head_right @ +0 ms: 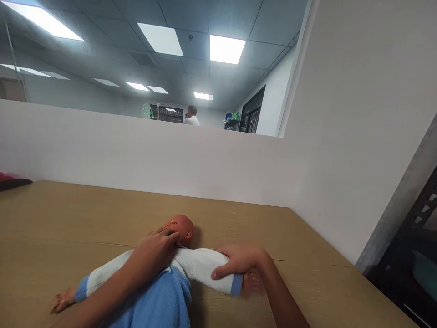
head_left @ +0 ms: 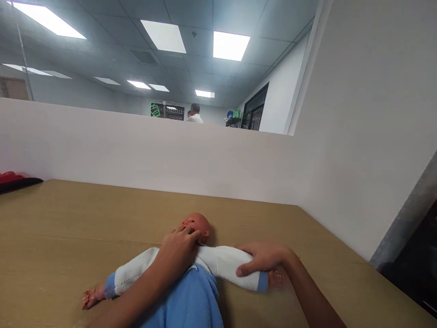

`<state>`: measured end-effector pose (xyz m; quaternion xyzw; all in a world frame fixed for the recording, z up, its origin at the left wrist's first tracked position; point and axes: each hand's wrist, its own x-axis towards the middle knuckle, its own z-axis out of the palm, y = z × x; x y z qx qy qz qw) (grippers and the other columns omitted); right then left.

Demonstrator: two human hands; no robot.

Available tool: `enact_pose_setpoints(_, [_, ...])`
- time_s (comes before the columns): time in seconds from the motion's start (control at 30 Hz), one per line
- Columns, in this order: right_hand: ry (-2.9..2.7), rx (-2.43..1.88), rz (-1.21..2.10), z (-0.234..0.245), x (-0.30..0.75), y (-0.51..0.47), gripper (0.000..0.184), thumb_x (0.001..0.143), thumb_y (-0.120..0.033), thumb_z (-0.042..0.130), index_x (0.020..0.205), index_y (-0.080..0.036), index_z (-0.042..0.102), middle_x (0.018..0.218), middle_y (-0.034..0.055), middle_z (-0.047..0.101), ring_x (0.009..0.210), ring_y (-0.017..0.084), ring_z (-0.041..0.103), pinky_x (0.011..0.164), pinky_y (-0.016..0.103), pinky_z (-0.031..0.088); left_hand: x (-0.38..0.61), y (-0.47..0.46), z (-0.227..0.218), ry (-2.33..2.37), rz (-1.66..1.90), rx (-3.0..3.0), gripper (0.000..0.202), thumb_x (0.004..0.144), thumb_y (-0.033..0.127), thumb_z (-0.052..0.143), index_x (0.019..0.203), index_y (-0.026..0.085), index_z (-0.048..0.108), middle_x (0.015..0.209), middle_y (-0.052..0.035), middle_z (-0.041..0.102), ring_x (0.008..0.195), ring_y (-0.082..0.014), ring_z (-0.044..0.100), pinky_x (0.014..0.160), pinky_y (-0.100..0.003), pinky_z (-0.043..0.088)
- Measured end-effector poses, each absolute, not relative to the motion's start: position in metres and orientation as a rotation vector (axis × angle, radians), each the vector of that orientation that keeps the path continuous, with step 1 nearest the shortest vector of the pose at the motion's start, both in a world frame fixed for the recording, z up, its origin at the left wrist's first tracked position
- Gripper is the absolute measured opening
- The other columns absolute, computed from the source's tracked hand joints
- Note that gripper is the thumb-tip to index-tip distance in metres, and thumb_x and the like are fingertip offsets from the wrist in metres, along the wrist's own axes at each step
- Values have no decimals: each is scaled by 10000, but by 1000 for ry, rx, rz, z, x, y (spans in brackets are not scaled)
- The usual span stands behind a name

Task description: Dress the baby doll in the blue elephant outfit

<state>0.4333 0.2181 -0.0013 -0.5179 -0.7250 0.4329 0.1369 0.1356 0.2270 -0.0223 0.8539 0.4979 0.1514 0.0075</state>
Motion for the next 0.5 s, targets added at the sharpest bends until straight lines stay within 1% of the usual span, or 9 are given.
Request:
enact_pose_setpoints(0.07, [-2139,-1564,1307,0,443,216,432,684,-457,890,1016,-185,843,718,3,733,514,126,512,505,242,344,137,225,-23,1530,502,2675,339,998,114,484,1206,208,736,1278,-154,740,1210,-396,666,975,-557,544])
enact_pose_setpoints(0.13, [-2134,-1618,1343,-2,449,216,497,709,-538,876,1042,-171,833,656,4,708,435,114,460,472,252,309,137,221,-22,1473,592,2677,264,1047,227,507,1196,186,721,1299,-168,720,1267,-398,624,1069,-597,496])
enact_pose_setpoints(0.2, [-2090,-1670,1354,-7,452,218,570,695,-607,877,1051,-165,826,565,-9,662,386,114,427,463,261,302,138,214,-20,1337,688,2659,285,1073,359,524,1225,197,702,1342,-163,689,1337,-389,570,1160,-618,435])
enact_pose_setpoints(0.23, [-2069,-1689,1351,-10,453,220,593,692,-631,873,1056,-165,821,523,-22,630,364,112,400,458,265,294,139,210,-18,1236,707,2640,316,1078,413,523,1254,212,692,1371,-154,671,1367,-377,546,1193,-613,414])
enact_pose_setpoints(0.3, [-2036,-1696,1313,-18,455,226,606,679,-643,877,1052,-170,814,508,-37,604,367,102,367,461,265,289,141,200,-18,1014,653,2594,375,1084,480,503,1351,264,654,1472,-124,616,1433,-349,502,1241,-592,388])
enact_pose_setpoints(0.33, [-2021,-1689,1286,-23,456,229,608,670,-639,883,1055,-175,810,533,-36,616,387,102,376,471,265,298,142,196,-19,928,591,2571,404,1086,500,494,1410,297,623,1536,-104,577,1474,-339,471,1259,-588,376])
enact_pose_setpoints(0.4, [-1991,-1673,1232,-31,458,235,614,635,-620,906,1055,-184,808,611,-22,659,457,115,439,510,267,349,144,190,-23,855,446,2534,471,1074,524,515,1505,338,559,1653,-79,481,1556,-342,389,1296,-608,327])
enact_pose_setpoints(0.47, [-1973,-1655,1184,-38,460,240,593,589,-585,935,1017,-194,811,691,-6,696,558,136,512,575,272,411,146,188,-28,840,342,2520,538,1038,512,592,1539,325,538,1708,-86,421,1605,-357,321,1334,-638,233])
enact_pose_setpoints(0.5, [-1975,-1647,1165,-42,461,242,572,566,-562,946,987,-198,812,724,1,708,603,147,539,601,275,429,146,188,-29,814,324,2515,564,1016,492,633,1543,314,537,1713,-92,416,1612,-356,312,1347,-636,195])
